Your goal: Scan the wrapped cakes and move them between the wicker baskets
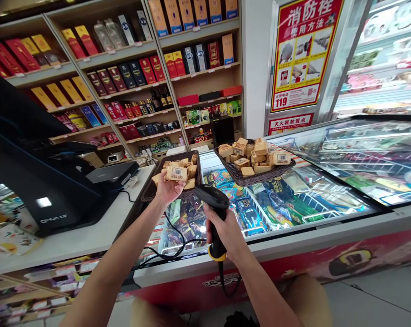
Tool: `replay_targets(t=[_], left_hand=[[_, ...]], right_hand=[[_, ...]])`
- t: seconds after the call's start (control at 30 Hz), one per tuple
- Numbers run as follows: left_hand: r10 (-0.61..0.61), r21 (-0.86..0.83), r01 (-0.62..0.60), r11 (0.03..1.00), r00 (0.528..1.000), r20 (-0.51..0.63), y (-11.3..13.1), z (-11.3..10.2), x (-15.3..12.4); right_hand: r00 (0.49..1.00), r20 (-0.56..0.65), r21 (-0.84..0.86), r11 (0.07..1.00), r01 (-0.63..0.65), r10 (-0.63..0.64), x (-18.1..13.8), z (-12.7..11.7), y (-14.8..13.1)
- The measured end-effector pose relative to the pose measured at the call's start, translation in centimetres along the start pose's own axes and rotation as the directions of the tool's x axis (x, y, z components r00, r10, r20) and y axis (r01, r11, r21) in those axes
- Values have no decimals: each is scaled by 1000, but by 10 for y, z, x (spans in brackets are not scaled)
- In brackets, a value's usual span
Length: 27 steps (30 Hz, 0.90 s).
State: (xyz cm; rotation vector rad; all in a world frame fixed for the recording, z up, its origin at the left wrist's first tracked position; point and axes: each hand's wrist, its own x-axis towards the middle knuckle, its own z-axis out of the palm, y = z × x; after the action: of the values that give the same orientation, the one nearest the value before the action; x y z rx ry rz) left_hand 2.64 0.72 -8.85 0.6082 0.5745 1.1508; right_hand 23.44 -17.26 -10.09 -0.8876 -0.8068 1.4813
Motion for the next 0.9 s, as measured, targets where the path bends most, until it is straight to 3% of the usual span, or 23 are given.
replay_targets(t=[0.13,0.33,0.57,0.77,0.9], left_hand=[[-24,28,23,999,1000,16,-3,-4,-4],[-59,52,56,997,997,51,-7,-1,-8],[-34,154,34,988,999,-1,-6,-6,-12],[141,410,-86,908,984,-107,11,-19,-13],[375,686,-136,714,902,-212,31,-35,-10]], right_hand=[[1000,-8,74,997,-24,24,12,9,-4],[1000,31,45,999,-5,4,17,17,-1],[997,69,33,999,-30,28,14,14,4],[998,61,23,999,-34,33,10,5,7],[998,46,56,997,-52,50,10,-3,9]])
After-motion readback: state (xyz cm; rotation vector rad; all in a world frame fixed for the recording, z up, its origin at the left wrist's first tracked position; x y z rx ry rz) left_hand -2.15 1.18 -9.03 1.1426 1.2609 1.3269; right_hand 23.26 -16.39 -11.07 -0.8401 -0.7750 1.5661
